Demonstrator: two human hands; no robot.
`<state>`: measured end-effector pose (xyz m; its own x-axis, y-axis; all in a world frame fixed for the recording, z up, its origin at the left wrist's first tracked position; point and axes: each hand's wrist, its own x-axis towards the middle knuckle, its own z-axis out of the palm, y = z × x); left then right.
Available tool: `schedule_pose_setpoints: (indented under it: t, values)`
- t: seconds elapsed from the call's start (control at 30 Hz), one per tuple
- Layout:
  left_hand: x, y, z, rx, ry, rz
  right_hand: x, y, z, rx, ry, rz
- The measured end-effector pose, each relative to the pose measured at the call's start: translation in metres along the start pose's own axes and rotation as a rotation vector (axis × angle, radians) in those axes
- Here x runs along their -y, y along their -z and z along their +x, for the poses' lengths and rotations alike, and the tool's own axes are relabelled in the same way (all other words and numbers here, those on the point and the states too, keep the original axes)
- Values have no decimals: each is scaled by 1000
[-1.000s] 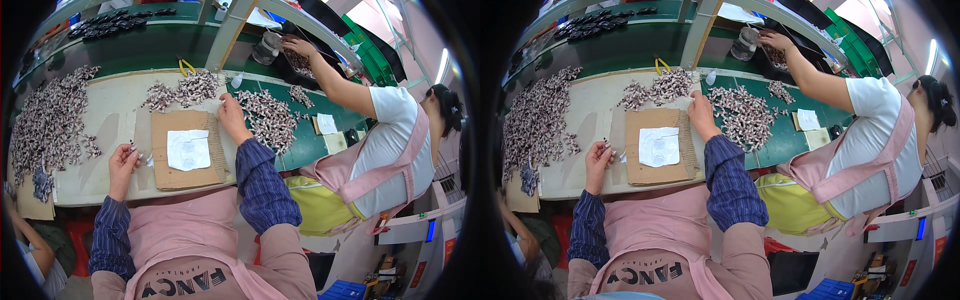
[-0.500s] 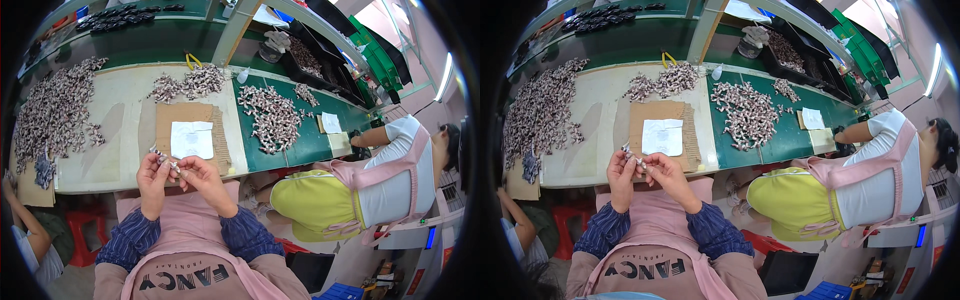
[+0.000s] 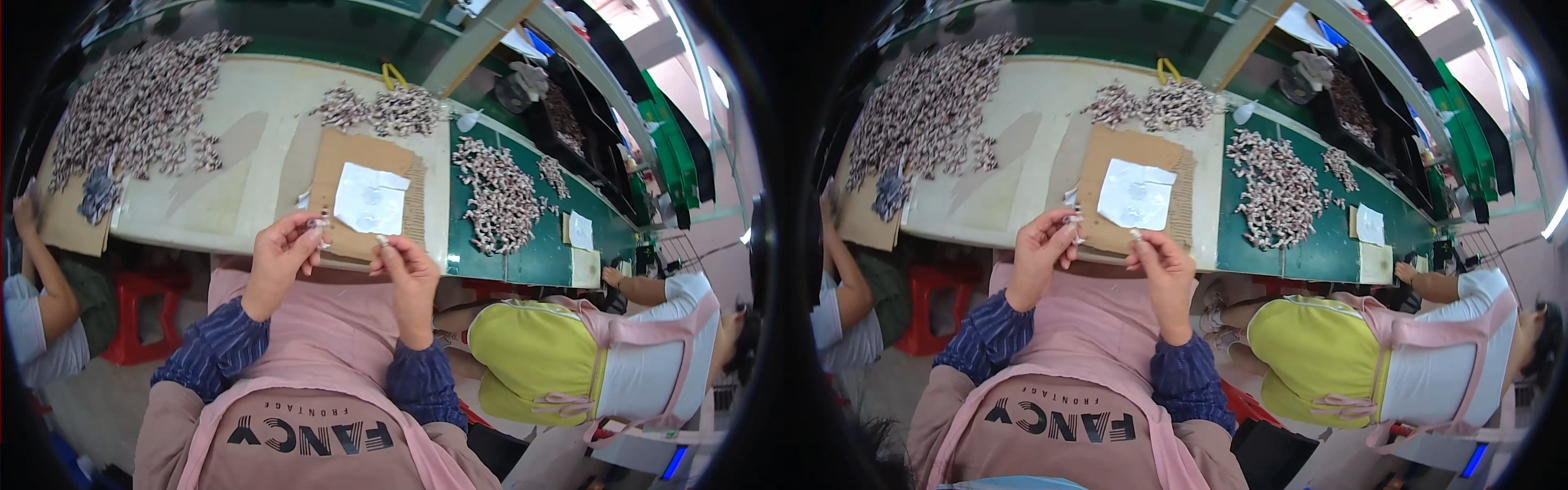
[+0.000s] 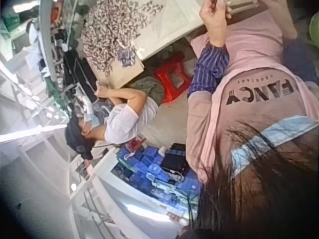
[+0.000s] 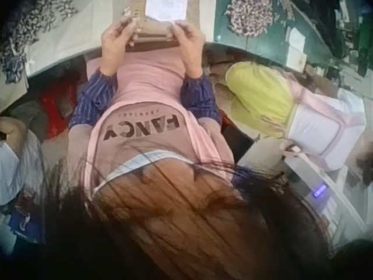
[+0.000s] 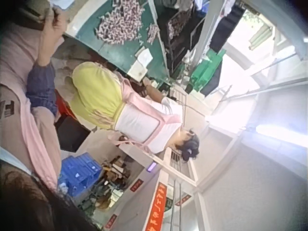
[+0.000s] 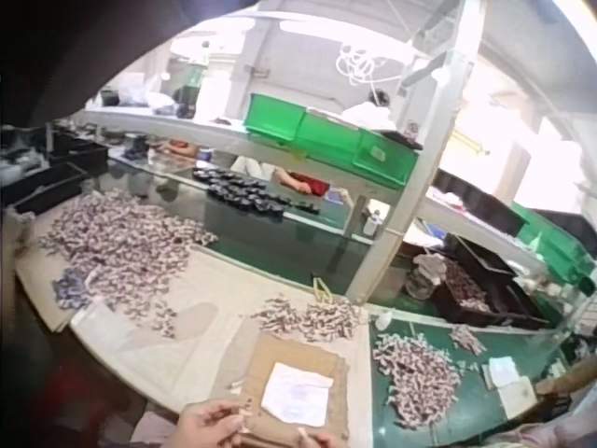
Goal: The person inspects small plastic parts by hand, then arranges them on a workbench.
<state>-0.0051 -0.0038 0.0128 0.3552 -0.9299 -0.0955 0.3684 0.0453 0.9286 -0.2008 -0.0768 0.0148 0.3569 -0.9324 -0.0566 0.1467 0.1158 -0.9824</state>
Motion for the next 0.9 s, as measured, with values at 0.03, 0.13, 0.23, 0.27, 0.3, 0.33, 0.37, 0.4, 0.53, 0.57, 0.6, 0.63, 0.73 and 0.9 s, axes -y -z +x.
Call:
schedule_pose_setpoints:
  t: [0.03,0.13,0.23,0.27,0.3,0.33,0.37,0.4,0.53,0.57,0.6,0.63,0.73,0.9]
  values:
    - [-2,4,1,51,48,42,1,5,3,-26,19,-27]
    - [0,12,-3,64,143,6,-3,14,13,-49,72,-171]
    - [5,13,-4,109,214,-19,-5,18,28,-45,194,-404]
    - [6,14,-4,131,226,-12,-2,15,34,-31,322,-577]
    - [5,15,-4,121,234,-17,-1,12,39,-13,454,-747]
    - [4,16,-2,158,243,7,-2,13,43,-8,445,-752]
    - [4,16,-2,195,251,31,-5,14,46,-8,484,-841]
    - [5,17,-2,192,257,25,-6,15,49,-8,523,-929]
    - [10,21,-3,216,291,-1,-8,10,58,-4,582,-1055]
    - [12,22,-3,211,302,-12,-7,8,59,3,613,-1103]
    - [12,23,-4,206,307,-16,-7,6,60,9,645,-1150]
    - [10,22,-4,212,297,-6,-8,7,62,14,642,-1151]
    - [5,17,-4,208,288,-4,-12,10,64,60,653,-1189]
    - [6,15,-4,178,284,-3,-11,10,62,101,634,-1235]
